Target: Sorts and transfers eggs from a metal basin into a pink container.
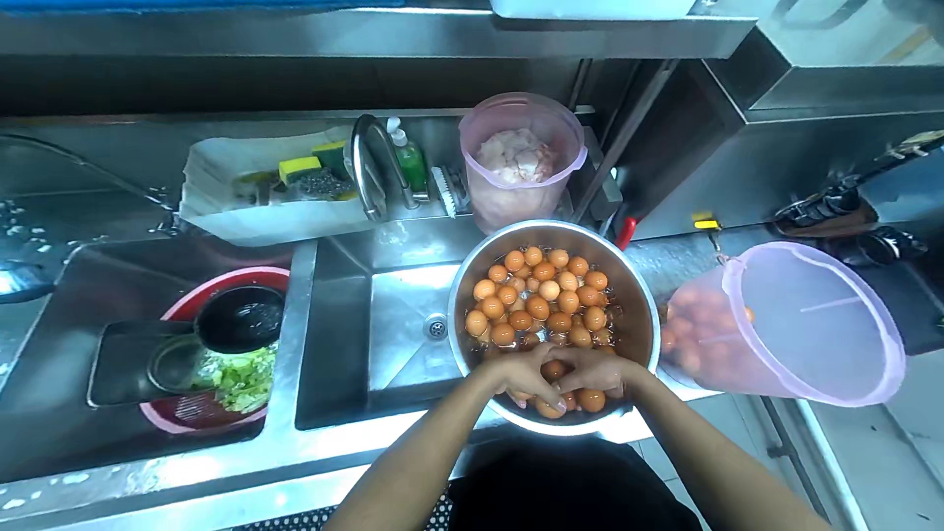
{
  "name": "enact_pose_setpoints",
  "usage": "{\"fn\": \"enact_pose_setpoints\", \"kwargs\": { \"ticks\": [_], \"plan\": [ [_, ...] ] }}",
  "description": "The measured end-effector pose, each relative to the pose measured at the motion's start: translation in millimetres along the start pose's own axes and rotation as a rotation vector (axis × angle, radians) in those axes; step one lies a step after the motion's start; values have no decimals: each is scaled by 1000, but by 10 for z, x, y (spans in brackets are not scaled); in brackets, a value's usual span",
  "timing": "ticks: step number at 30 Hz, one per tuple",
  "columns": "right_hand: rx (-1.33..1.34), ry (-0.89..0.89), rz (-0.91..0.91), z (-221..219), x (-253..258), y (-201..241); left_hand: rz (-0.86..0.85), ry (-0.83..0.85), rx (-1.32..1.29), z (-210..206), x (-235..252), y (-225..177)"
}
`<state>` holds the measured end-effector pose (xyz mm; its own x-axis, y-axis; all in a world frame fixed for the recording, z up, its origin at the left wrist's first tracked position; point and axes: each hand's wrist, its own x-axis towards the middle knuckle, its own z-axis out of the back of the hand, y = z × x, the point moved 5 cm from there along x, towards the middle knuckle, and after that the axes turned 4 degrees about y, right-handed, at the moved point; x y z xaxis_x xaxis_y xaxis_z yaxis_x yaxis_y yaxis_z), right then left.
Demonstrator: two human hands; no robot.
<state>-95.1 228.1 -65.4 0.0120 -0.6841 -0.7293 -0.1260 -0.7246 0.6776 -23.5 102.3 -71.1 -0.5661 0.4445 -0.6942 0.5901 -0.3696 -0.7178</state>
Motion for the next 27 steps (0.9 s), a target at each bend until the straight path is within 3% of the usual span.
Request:
{"fn": "enact_pose_setpoints", "kwargs": {
  "ticks": [10,18,27],
  "plan": [
    [335,25,23,120,-138,-80,45,54,-326,74,-107,39],
    [735,45,285,220,-319,-16,-141,20,-623,291,-287,21],
    [1169,56,628,113,-405,109,-356,88,-1086,224,-398,59]
  ]
}}
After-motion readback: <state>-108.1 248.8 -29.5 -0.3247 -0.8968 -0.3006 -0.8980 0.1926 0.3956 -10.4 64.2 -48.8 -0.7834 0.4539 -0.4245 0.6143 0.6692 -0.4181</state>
